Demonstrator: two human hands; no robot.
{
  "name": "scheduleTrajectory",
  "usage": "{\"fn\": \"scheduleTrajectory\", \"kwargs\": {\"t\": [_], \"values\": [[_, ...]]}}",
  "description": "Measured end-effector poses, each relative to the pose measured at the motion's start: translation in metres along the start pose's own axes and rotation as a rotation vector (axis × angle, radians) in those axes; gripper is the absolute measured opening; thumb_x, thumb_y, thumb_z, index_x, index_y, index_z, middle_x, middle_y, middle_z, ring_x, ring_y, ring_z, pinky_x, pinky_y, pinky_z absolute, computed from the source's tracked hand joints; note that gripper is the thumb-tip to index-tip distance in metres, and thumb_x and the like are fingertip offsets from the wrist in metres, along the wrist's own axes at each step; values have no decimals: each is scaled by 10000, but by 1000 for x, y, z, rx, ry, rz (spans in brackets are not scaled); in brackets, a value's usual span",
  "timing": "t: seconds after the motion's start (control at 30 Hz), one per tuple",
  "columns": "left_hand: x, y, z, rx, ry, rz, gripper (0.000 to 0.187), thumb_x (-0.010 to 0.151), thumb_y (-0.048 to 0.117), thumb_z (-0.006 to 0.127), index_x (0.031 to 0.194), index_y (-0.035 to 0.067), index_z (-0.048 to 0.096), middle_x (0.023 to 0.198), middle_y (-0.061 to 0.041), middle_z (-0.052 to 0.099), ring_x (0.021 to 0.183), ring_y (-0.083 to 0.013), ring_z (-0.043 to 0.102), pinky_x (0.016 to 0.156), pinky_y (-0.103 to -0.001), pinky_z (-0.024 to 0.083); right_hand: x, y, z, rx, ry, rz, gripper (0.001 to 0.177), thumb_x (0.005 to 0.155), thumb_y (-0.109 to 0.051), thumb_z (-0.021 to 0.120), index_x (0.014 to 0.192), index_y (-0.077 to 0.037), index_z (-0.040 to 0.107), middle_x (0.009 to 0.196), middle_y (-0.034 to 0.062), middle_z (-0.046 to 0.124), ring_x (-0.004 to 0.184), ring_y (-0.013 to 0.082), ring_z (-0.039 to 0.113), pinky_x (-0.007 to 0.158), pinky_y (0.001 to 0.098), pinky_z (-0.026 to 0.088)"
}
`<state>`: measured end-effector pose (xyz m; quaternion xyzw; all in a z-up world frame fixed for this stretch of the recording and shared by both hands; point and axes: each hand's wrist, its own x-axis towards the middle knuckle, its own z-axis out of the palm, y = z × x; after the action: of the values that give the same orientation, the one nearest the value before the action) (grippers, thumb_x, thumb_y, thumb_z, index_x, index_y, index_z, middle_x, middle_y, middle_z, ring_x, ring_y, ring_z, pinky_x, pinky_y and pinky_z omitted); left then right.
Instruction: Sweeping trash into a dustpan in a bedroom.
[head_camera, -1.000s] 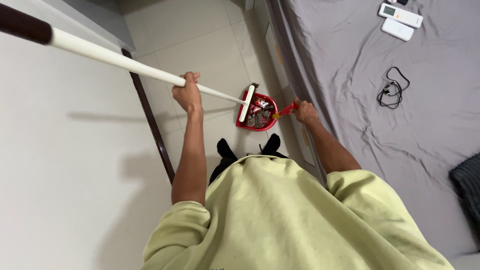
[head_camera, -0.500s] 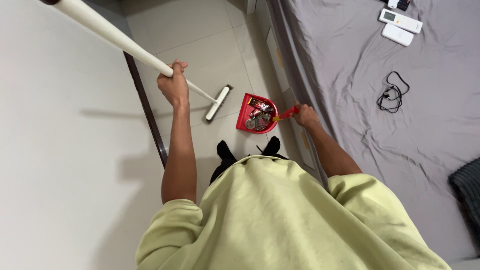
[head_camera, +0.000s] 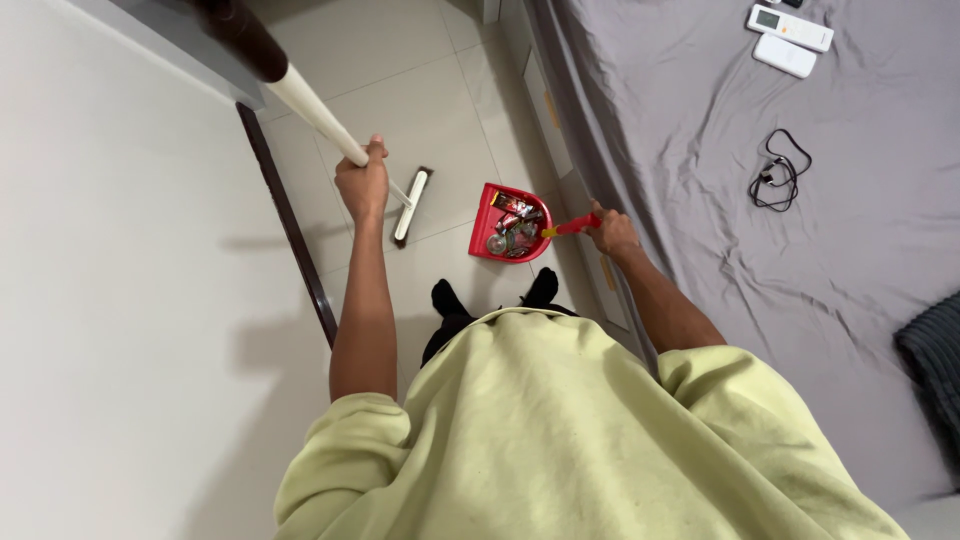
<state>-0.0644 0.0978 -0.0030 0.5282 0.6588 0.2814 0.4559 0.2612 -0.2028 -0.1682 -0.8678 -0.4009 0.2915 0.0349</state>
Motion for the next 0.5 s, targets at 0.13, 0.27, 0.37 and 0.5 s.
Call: {"fn": "scheduleTrajectory", "kwargs": {"t": [0.13, 0.27, 0.37, 0.5], "values": [[-3, 6, -2, 61, -1, 51, 333, 900, 378, 676, 854, 71, 794, 715, -50, 716, 687, -166, 664, 719, -360, 518, -8, -7, -9, -1, -3, 12, 560, 888, -361, 778, 1386, -171, 607, 1060, 226, 738, 1024, 427, 708, 910, 533, 550], [-9, 6, -6, 77, -58, 61, 318, 910, 312, 612, 884, 40, 776, 709, -88, 706, 684, -199, 678, 705, -379, 526, -25, -3, -15, 148, 104, -75, 412, 849, -242, 771, 1237, -129, 692, 971, 233, 732, 936, 425, 718, 851, 520, 562], [-5, 5, -4, 105, -88, 66, 303, 875, 284, 589, 893, 45, 774, 704, -81, 709, 681, -201, 682, 708, -382, 530, -43, -2, -26, 170, 127, -30, 366, 879, -252, 766, 1212, -116, 698, 976, 224, 737, 934, 419, 715, 851, 517, 558], [-13, 19, -2, 168, -159, 1, 281, 818, 268, 572, 842, 55, 754, 690, -100, 695, 668, -220, 676, 701, -398, 531, -51, 15, -27, 238, 122, 93, 430, 911, -279, 752, 1306, -141, 652, 1018, 210, 740, 949, 387, 734, 862, 497, 571]]}}
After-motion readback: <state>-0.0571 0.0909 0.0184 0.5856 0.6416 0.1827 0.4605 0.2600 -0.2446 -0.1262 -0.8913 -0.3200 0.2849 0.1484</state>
